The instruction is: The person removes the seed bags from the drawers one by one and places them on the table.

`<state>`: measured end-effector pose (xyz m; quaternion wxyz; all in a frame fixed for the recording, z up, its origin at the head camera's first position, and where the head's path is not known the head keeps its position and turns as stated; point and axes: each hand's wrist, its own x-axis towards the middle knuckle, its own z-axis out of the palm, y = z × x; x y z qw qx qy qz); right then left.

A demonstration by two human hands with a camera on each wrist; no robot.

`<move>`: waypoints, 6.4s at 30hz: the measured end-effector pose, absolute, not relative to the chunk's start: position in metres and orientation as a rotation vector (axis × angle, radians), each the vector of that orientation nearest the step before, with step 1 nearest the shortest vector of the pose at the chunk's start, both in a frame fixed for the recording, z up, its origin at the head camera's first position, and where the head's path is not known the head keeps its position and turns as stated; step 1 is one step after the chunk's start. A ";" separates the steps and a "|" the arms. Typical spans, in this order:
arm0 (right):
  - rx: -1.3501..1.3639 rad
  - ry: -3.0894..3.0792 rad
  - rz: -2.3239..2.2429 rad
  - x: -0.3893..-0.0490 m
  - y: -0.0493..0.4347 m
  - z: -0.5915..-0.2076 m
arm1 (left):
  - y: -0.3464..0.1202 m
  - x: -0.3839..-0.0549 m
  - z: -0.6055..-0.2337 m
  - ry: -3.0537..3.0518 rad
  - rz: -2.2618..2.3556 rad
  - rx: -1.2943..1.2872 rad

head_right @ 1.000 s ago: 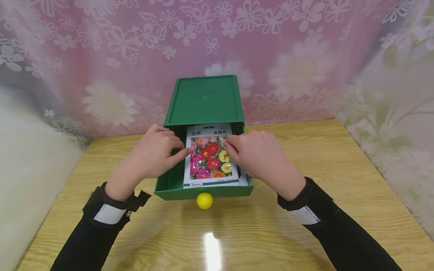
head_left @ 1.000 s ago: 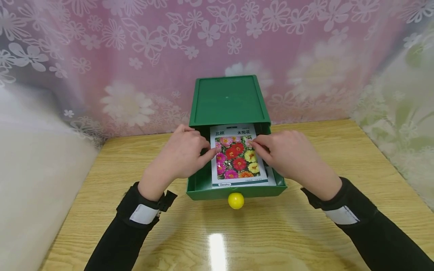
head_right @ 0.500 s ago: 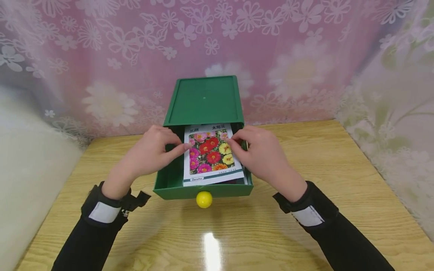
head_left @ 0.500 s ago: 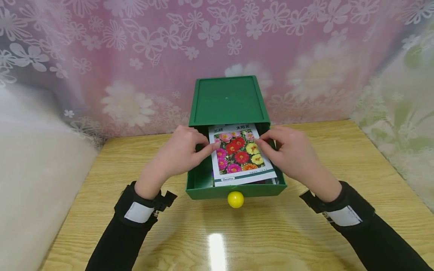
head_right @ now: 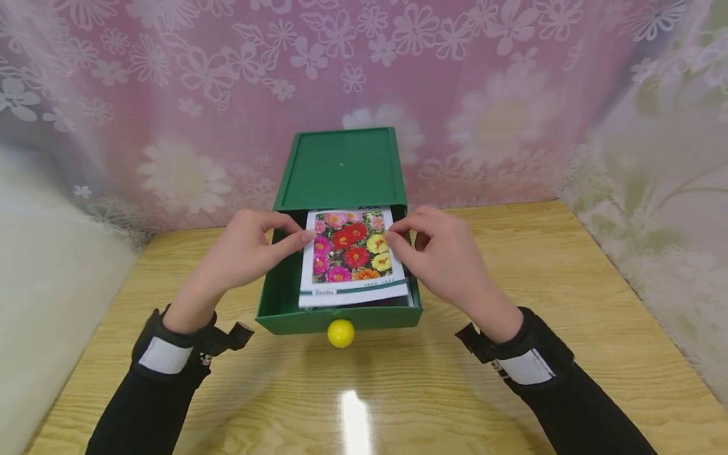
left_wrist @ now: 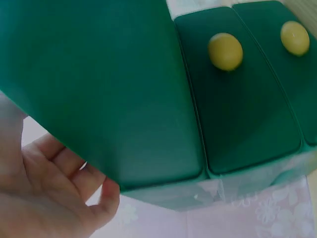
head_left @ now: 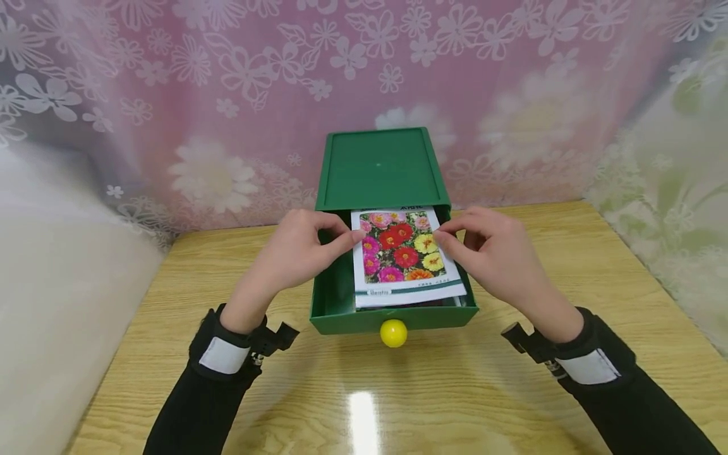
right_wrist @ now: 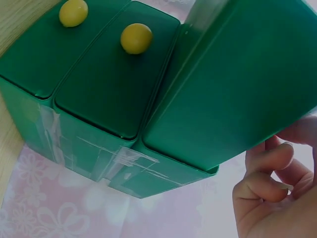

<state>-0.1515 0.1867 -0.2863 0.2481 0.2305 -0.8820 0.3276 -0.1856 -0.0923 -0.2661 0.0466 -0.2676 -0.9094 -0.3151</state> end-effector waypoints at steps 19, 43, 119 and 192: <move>0.761 -2.265 0.916 -0.107 0.173 -0.275 | -0.107 -0.150 -0.265 -2.777 -1.287 -0.684; 1.142 -2.115 1.001 -0.106 0.161 -0.291 | -0.163 -0.143 -0.298 -2.160 -2.180 -0.616; 1.080 -2.734 0.394 -0.144 0.164 -0.266 | -0.143 -0.187 -0.316 -2.472 -0.962 -0.572; 0.828 -2.341 0.855 -0.112 0.168 -0.274 | -0.103 -0.139 -0.272 -2.302 -1.169 -0.963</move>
